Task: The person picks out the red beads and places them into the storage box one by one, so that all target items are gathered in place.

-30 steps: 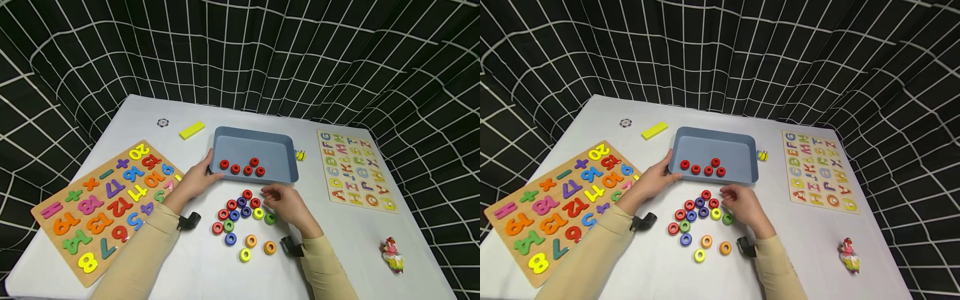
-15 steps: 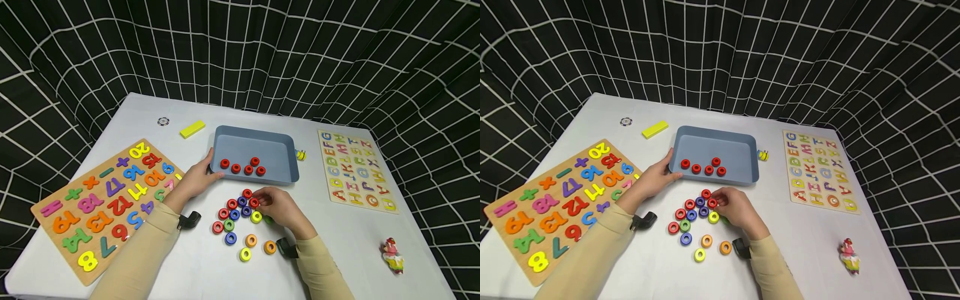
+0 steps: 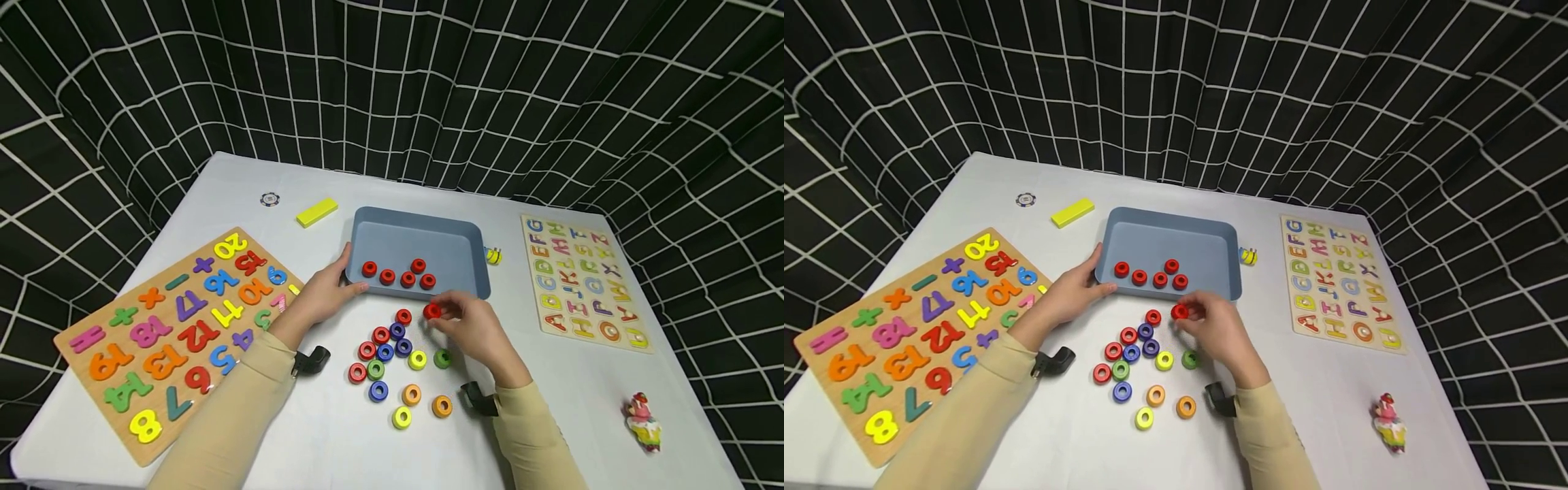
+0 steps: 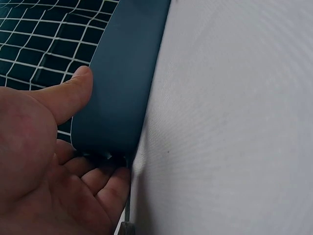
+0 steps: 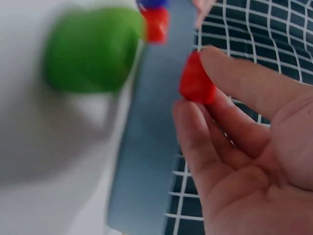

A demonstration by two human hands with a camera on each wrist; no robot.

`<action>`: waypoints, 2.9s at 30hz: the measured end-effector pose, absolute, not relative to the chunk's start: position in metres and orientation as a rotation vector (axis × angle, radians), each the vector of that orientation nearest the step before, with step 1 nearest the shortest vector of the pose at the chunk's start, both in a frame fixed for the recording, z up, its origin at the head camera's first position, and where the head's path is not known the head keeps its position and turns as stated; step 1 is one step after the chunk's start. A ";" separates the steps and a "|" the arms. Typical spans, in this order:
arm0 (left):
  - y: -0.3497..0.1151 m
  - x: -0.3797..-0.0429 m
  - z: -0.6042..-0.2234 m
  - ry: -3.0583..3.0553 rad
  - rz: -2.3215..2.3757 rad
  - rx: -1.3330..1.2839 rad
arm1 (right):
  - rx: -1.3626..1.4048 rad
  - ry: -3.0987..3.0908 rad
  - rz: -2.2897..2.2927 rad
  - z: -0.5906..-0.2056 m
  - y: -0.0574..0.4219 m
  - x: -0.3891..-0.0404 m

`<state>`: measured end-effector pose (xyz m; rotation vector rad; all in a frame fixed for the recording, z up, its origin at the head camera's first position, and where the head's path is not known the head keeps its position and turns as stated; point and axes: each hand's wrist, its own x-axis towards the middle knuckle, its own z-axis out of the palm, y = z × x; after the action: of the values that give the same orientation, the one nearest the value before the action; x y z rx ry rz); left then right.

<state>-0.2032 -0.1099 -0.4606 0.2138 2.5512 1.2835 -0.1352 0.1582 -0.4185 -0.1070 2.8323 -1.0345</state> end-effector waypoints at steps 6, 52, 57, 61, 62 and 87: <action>-0.110 -0.204 -0.462 2.555 1.280 0.212 | -0.068 2.936 -1.038 -0.403 0.174 -0.168; -0.113 -0.204 -0.463 2.563 1.256 0.209 | -0.246 2.671 -1.152 -0.418 0.152 -0.160; -0.112 -0.204 -0.462 2.570 1.263 0.223 | -0.300 2.683 -1.091 -0.425 0.145 -0.157; -0.111 -0.204 -0.463 2.578 1.259 0.236 | -0.333 2.720 -1.053 -0.425 0.140 -0.154; -0.111 -0.204 -0.463 2.579 1.258 0.237 | -0.335 2.727 -1.041 -0.425 0.140 -0.153; -0.110 -0.204 -0.461 2.574 1.274 0.236 | -0.406 2.780 -0.896 -0.431 0.134 -0.149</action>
<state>-0.2040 -0.1101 -0.4613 0.2364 2.5745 1.2741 -0.1492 0.1342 -0.4305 -0.4060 2.7800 -0.8959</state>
